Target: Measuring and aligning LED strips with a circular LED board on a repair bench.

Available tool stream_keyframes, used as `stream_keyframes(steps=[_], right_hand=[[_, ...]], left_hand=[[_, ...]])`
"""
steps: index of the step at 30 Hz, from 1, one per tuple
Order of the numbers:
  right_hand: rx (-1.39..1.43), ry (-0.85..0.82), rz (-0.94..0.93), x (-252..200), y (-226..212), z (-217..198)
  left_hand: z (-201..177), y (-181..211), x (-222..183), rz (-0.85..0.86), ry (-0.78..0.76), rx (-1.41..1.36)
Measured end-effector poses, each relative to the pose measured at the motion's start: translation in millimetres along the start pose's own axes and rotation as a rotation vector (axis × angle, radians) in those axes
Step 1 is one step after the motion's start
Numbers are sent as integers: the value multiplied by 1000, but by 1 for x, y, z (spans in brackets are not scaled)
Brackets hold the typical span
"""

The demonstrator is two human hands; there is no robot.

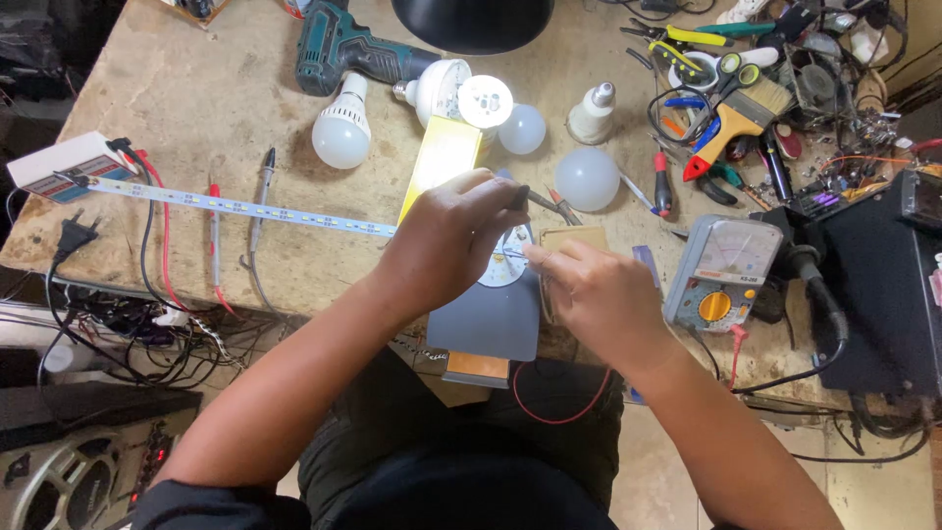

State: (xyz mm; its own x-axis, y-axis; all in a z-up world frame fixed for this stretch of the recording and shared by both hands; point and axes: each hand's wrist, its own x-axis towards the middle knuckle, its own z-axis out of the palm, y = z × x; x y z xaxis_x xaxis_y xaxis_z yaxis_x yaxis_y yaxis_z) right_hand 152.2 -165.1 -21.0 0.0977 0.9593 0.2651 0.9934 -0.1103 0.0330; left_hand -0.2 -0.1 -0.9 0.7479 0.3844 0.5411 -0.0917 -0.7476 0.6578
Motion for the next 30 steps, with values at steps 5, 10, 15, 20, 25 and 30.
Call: stream_keyframes(steps=[5,10,15,20,25,30], right_hand=[[-18,-32,1,2,-1,-4],[0,-40,4,4,-2,-6],[18,-27,15,5,-3,-4],[29,-31,12,5,-4,-7],[87,-44,21,8,-4,-10],[133,-18,40,6,-4,-9]], left_hand=[[3,-1,-4,-23,45,-53],[-3,-1,-9,-23,91,-61],[-10,1,-12,-50,110,-64],[-7,-2,-15,-61,108,-59],[-6,0,-13,-56,98,-32],[-7,6,-13,-41,57,17]])
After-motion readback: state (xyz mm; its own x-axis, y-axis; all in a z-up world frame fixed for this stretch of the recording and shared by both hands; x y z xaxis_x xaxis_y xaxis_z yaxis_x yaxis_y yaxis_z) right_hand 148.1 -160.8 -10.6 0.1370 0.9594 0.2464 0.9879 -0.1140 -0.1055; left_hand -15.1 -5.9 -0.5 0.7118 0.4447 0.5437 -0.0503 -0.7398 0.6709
